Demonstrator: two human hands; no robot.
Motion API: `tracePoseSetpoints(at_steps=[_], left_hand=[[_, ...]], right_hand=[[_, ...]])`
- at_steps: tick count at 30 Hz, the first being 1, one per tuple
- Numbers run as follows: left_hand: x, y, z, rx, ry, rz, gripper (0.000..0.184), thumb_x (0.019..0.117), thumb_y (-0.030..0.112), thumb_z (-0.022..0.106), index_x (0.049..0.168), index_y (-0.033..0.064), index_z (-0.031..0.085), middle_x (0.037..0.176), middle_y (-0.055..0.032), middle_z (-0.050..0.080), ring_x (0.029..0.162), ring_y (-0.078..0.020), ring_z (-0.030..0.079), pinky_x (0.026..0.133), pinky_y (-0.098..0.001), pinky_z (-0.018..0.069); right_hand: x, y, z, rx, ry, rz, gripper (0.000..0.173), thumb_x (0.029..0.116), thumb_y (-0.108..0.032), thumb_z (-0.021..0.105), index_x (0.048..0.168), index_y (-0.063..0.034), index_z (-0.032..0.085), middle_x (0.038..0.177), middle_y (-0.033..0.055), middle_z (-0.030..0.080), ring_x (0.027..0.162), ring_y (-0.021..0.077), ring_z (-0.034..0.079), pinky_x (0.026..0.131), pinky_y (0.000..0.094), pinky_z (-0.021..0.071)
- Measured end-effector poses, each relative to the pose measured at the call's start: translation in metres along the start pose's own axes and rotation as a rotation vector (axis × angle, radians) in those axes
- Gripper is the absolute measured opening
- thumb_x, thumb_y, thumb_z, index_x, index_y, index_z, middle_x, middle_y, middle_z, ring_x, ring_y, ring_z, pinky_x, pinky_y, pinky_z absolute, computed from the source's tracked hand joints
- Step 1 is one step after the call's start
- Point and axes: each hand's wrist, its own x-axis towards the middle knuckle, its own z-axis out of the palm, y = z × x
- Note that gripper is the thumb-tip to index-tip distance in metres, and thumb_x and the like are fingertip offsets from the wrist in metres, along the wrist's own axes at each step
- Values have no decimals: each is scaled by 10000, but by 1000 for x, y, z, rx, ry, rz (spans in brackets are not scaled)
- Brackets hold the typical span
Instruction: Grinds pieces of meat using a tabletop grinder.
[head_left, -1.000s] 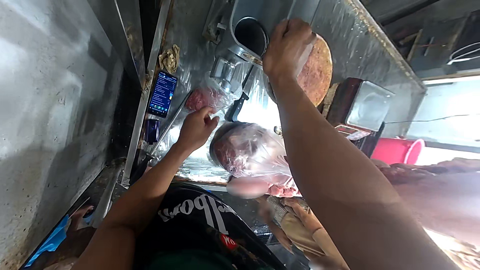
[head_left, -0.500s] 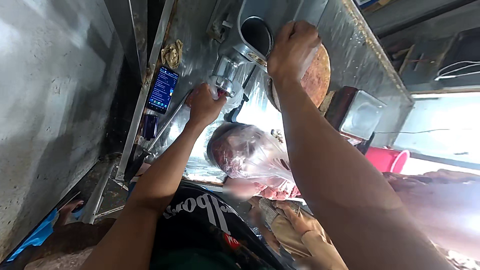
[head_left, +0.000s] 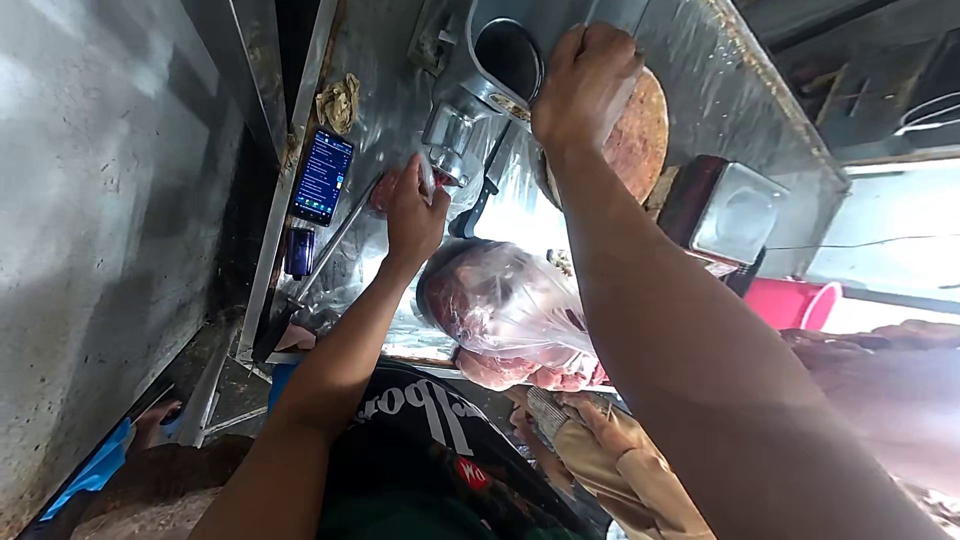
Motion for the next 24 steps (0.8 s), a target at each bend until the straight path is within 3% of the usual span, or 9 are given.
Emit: tracePoseSetpoints(at_steps=[4, 14, 24], left_hand=[[7, 4, 0, 119, -49, 4, 630, 954, 175, 608, 1534, -6, 443, 1259, -171, 668, 1080, -228, 660, 974, -385, 532], [8, 7, -3, 234, -101, 32, 635, 976, 185, 572, 1556, -11, 406, 1175, -169, 675, 1071, -246, 652, 983, -392, 522], [8, 6, -10, 313, -179, 58, 669, 976, 177, 560, 1583, -13, 351, 1341, -196, 640, 1257, -276, 613, 1099, -421, 468]], right_hand=[[3, 2, 2, -2, -15, 3, 401, 1027, -361, 367, 931, -139, 687, 960, 55, 718, 973, 215, 701, 792, 466, 523], [4, 2, 2, 6, -7, 4, 382, 1017, -346, 377, 939, -161, 703, 954, 37, 724, 961, 199, 706, 779, 454, 530], [6, 4, 6, 39, 29, 9, 377, 1023, -347, 400, 912, -154, 704, 904, 35, 712, 933, 190, 705, 793, 436, 527]])
